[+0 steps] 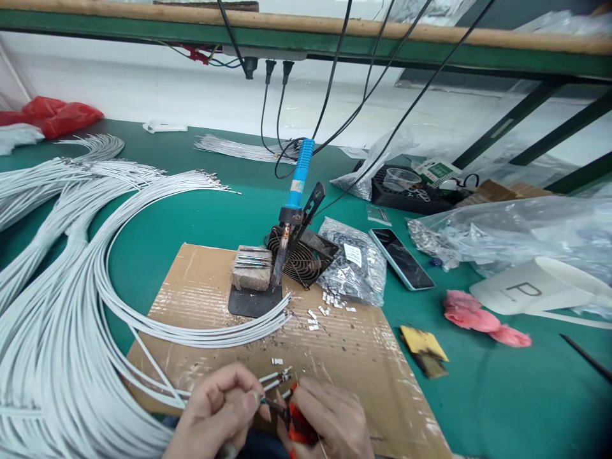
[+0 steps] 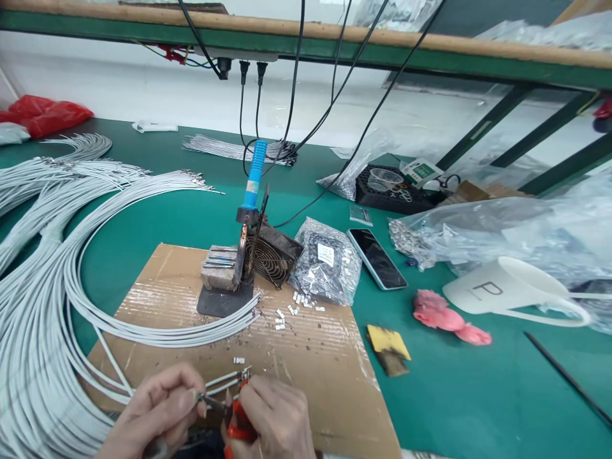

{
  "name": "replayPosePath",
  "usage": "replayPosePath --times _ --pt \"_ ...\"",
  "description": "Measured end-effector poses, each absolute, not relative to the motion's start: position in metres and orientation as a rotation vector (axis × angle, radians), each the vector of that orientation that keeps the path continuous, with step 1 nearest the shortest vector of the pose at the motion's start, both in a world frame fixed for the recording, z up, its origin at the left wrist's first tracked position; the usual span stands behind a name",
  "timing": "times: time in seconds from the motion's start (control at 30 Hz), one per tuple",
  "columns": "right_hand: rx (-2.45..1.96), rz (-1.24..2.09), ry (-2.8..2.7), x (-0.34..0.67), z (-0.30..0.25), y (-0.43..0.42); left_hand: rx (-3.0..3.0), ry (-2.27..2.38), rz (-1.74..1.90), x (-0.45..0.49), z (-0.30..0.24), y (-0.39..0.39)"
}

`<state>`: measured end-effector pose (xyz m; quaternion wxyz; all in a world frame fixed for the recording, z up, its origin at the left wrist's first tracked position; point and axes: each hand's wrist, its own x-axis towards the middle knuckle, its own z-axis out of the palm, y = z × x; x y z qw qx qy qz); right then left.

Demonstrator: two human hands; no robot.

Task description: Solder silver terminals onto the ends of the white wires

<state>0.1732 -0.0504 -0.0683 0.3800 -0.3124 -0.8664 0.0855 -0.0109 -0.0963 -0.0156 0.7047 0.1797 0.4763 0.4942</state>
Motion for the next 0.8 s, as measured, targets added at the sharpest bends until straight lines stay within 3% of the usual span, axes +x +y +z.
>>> replayPosePath --times 0.43,0.8 --pt "-1.165 0.380 -1.673 0.183 -0.084 -0.049 0.304 1.105 1.190 -0.006 -0.032 -0.103" --pt "-0.935 0.492 -2.043 0.159 -0.075 -0.061 0.405 1.130 1.208 -0.005 -0.018 -0.101"
